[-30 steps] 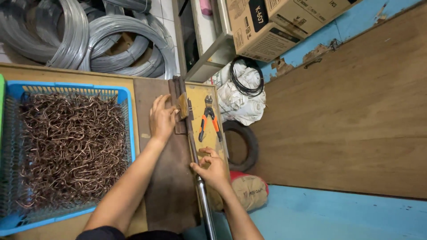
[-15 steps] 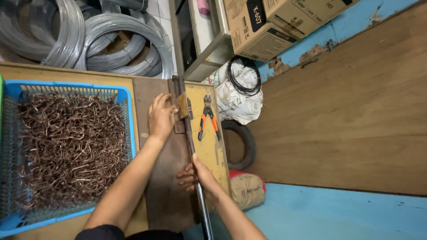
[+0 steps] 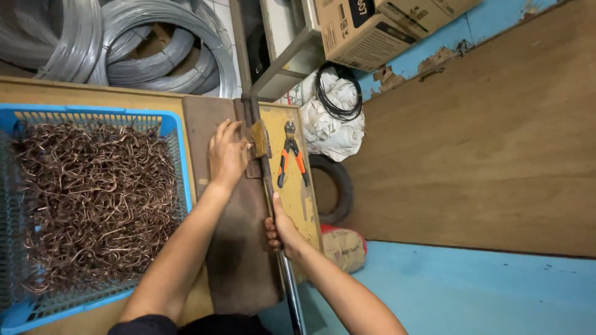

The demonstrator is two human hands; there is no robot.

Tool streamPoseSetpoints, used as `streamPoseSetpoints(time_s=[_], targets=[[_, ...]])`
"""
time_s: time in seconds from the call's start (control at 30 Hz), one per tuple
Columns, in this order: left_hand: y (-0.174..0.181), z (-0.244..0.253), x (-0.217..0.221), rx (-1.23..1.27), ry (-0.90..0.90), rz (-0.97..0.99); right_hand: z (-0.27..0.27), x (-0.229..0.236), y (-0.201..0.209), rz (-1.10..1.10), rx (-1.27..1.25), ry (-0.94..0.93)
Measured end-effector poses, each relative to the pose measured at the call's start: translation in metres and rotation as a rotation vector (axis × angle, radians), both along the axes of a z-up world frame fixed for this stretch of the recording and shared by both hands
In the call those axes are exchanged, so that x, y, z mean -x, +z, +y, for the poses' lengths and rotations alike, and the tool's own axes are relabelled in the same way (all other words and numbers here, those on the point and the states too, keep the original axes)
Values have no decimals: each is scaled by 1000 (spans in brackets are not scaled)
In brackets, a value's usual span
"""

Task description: The person is bending small metal wire pieces into hooks using a manual bending jig and lever on a workbench.

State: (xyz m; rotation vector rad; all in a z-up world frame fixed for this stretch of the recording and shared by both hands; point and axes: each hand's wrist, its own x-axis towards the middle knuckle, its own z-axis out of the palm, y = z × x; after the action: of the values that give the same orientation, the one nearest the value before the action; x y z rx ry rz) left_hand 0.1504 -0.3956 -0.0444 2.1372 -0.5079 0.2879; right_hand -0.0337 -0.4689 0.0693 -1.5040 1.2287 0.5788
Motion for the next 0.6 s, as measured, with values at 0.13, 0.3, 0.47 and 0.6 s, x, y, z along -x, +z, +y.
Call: streamPoseSetpoints(time_s=[0.13, 0.3, 0.47, 0.6], targets=[[27, 9, 6, 13, -44, 53, -9, 8, -25, -22, 125, -1], [34, 12, 2, -27, -71, -23, -10, 5, -38, -28, 249, -31], [29, 10, -2, -70, -85, -61, -15, 7, -63, -10, 294, 3], [45, 14, 2, -87, -119, -77, -29, 17, -90, -23, 344, 128]])
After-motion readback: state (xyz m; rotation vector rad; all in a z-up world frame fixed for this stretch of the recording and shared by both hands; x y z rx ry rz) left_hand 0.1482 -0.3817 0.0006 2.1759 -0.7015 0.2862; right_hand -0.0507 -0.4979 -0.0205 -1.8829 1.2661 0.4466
